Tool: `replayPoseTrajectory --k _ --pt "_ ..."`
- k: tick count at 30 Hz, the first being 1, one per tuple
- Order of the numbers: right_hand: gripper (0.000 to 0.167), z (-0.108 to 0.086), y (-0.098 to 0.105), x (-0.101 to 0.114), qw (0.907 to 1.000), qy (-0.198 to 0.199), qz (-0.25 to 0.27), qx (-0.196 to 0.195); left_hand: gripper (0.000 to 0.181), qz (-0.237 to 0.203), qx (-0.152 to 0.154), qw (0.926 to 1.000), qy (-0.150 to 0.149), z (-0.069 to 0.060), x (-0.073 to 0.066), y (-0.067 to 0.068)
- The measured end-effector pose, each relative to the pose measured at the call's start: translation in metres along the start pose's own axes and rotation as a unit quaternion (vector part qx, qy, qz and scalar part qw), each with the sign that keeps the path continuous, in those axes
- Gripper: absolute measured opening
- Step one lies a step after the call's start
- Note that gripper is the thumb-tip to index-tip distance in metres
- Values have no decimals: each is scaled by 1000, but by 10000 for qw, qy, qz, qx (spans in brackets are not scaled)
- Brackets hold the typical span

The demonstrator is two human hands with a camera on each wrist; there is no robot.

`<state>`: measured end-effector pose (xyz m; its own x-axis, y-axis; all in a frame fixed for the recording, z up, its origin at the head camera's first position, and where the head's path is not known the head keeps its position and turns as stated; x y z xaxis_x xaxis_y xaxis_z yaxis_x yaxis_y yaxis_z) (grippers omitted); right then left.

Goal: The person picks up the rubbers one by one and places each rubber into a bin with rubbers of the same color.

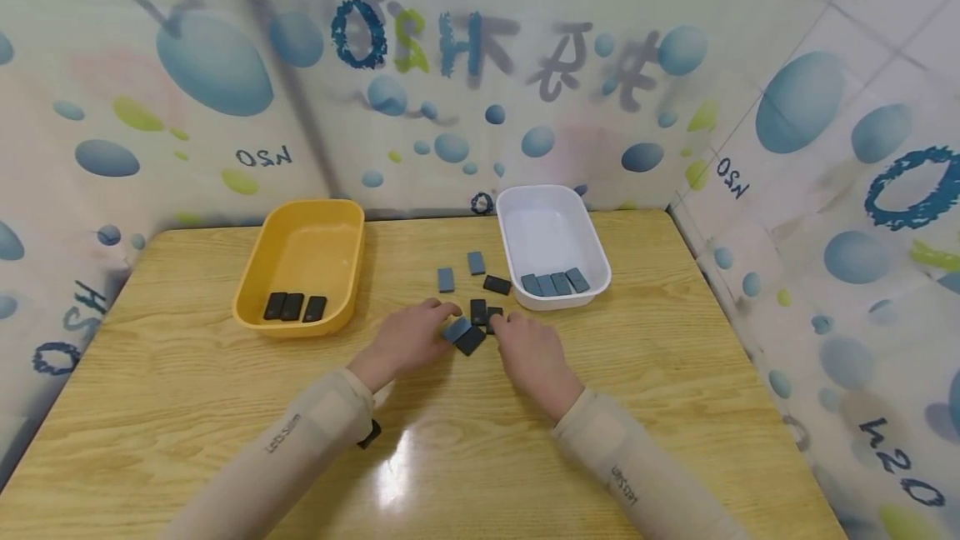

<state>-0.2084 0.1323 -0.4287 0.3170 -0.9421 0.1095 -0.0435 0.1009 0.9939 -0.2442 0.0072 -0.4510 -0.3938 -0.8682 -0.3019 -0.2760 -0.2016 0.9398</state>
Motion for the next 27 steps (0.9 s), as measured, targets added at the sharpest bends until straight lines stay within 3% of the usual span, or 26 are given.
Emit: replayPoseTrajectory --k 20,27 --pt "25 -4 -6 -3 9999 -107 55 69 43 199 -138 9995 -217 5 -5 -7" --pt "26 -5 -10 -5 9998 -134 45 151 44 209 -39 9996 -200 6 -7 -9"
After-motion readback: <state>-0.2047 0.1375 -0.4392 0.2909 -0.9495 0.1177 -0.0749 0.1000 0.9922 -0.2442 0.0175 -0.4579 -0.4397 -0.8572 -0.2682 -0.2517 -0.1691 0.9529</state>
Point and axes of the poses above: each hand's wrist, its own z-axis towards the middle knuckle, its own y-axis out of the back of the hand, x = y × z, the point moved 9 cm from there along z, towards the middle knuckle, and after that the axes turned 1 degree about y, right-handed, at the moved point
